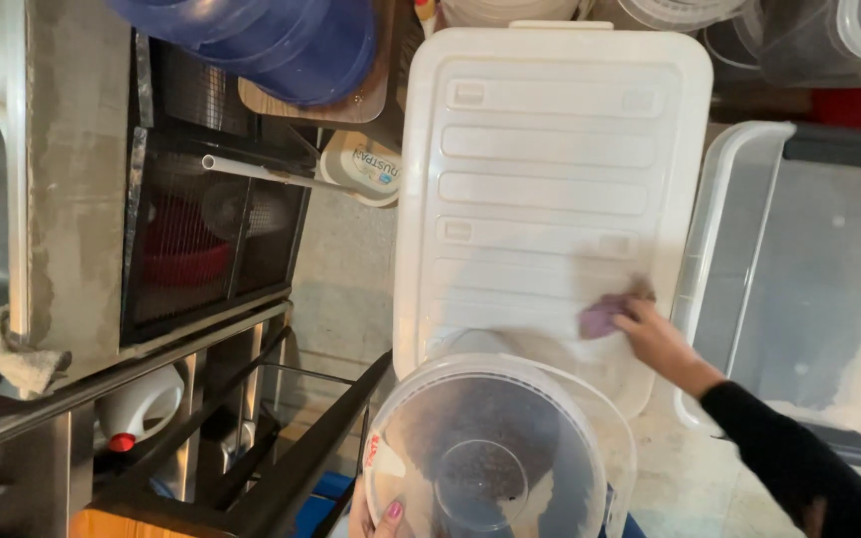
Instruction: Cleaning and wiping down plastic storage containers and lids with a cloth
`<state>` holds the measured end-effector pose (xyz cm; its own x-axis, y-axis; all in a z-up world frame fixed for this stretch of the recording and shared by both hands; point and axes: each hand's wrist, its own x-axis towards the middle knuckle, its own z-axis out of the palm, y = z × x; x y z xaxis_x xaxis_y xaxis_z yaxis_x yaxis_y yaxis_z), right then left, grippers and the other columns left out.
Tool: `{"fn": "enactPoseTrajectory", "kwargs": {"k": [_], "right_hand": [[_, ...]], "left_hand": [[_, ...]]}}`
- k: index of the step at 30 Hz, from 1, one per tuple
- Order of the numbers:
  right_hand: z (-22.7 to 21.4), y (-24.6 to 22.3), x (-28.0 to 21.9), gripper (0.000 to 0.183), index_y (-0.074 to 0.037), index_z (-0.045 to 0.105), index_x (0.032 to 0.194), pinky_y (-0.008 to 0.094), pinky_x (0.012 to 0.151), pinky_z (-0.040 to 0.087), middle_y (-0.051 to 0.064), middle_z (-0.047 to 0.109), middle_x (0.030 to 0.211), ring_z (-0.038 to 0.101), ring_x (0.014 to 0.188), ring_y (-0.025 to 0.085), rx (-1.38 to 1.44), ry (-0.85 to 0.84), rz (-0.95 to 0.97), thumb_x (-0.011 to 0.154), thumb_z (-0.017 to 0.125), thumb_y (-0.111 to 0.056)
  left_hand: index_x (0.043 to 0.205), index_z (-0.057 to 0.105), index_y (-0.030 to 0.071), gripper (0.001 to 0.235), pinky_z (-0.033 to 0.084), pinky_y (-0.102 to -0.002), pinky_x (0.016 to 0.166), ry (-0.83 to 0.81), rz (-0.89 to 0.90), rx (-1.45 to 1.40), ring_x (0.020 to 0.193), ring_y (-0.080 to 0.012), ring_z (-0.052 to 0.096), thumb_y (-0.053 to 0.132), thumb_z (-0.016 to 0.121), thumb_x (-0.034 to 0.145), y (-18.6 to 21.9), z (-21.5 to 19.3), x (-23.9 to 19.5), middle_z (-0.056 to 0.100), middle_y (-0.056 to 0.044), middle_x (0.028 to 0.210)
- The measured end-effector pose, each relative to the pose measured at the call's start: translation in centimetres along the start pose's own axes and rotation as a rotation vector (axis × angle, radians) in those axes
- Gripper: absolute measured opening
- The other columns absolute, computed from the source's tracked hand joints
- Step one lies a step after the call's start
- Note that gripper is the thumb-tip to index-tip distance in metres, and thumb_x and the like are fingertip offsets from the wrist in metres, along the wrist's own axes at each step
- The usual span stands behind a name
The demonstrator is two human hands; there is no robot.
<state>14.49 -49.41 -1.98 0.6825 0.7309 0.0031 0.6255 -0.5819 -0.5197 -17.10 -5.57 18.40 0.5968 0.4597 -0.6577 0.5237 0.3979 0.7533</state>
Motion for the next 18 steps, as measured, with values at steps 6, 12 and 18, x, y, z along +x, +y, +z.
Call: {"fn": "enactPoseTrajectory", "kwargs": {"k": [6,12,18], "right_hand": [[6.7,-0.2,10.0,0.032,0.0,0.061,0.123,0.052,0.101,0.046,0.027,0.059,0.126,0.058,0.114,0.044,0.091,0.178,-0.118,0.092,0.058,0.003],[5.5,-6.7,32.4,0.007,-0.012,0.06,0.094,0.044,0.072,0.046,0.01,0.058,0.098,0.053,0.089,0.03,-0.064,0.108,-0.397,0.093,0.066,-0.016],[1.2,1.3,25.0,0.03,-0.021,0.066,0.108,0.045,0.074,0.046,0.008,0.065,0.11,0.06,0.089,0.032,-0.118,0.18,-0.213,0.079,0.074,-0.025]], "left_hand": [[0.114,0.067,0.001,0.05,0.041,-0.021,0.056,-0.354,0.017,0.24,0.069,-0.0144,0.062,0.025,0.085,0.074,8.1,6.6,5.2,0.071,-0.008,0.082],[0.108,0.069,0.004,0.045,0.051,-0.024,0.058,-0.7,-0.056,0.44,0.072,-0.0128,0.067,0.036,0.084,0.079,18.4,16.2,7.3,0.074,-0.004,0.085],[0.099,0.065,0.011,0.035,0.03,-0.025,0.046,-0.728,0.05,0.614,0.059,-0.0061,0.041,0.035,0.085,0.086,18.6,17.4,10.4,0.051,0.002,0.069]]}}
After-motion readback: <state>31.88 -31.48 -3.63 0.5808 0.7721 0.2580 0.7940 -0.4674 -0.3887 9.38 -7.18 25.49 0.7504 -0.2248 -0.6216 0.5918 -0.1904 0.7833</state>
